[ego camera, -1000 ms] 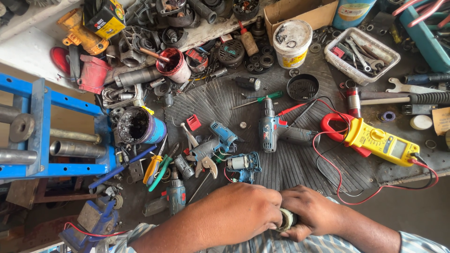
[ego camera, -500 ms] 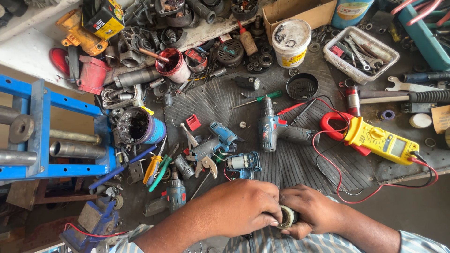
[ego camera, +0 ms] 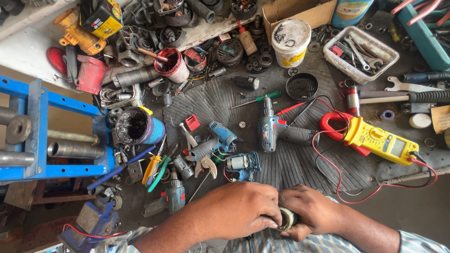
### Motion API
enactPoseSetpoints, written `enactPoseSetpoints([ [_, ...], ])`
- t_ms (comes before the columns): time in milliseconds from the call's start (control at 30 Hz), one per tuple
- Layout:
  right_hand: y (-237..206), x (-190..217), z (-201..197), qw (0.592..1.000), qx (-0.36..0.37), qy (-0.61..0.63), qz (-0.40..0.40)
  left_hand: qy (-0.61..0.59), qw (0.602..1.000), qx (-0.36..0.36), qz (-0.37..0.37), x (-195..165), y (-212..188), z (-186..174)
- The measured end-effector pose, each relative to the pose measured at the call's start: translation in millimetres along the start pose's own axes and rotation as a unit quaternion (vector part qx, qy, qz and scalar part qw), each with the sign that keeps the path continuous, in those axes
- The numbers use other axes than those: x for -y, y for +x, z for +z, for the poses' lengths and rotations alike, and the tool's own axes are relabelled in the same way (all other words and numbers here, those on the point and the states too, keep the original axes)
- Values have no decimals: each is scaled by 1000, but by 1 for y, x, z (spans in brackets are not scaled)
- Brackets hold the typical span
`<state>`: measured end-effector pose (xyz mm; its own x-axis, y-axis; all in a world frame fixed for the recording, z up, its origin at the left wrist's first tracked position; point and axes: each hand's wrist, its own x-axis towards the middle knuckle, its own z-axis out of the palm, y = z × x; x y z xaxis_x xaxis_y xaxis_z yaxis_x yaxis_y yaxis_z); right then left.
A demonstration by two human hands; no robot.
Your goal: The person works at a cluttered workbench, handling small electrical components and tools. They connect wires to a motor, test it on a power strip, and then disassemble a cylindrical component to inspect its internal parts. They use a screwdriver to manipulate the component and place a box of switches on a shelf.
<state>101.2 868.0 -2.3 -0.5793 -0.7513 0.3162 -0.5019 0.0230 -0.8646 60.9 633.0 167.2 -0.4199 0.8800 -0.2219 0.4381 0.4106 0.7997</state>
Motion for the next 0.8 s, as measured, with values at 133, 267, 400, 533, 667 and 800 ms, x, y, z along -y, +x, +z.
enactPoseSetpoints([
  [133,0,0,1,1000,-1,-11,-2,1,1000,-5,2,1,-1,1],
  [267,0,0,1,1000,-2,-12,-6,6,1000,-10,-4,-1,-1,2],
  [400,0,1,0,1000,-5,-12,-5,13,1000,-19,-5,-3,-2,1],
  [533,1,1,0,1000,-6,-12,-9,6,1000,-18,-9,-3,-2,2],
  [667,0,2,1,1000,-7,-7,-9,9,1000,-29,3,-2,-4,5],
  [800,1,4,0,1000,-8,-11,-14,27,999,-42,14,-2,-5,9],
])
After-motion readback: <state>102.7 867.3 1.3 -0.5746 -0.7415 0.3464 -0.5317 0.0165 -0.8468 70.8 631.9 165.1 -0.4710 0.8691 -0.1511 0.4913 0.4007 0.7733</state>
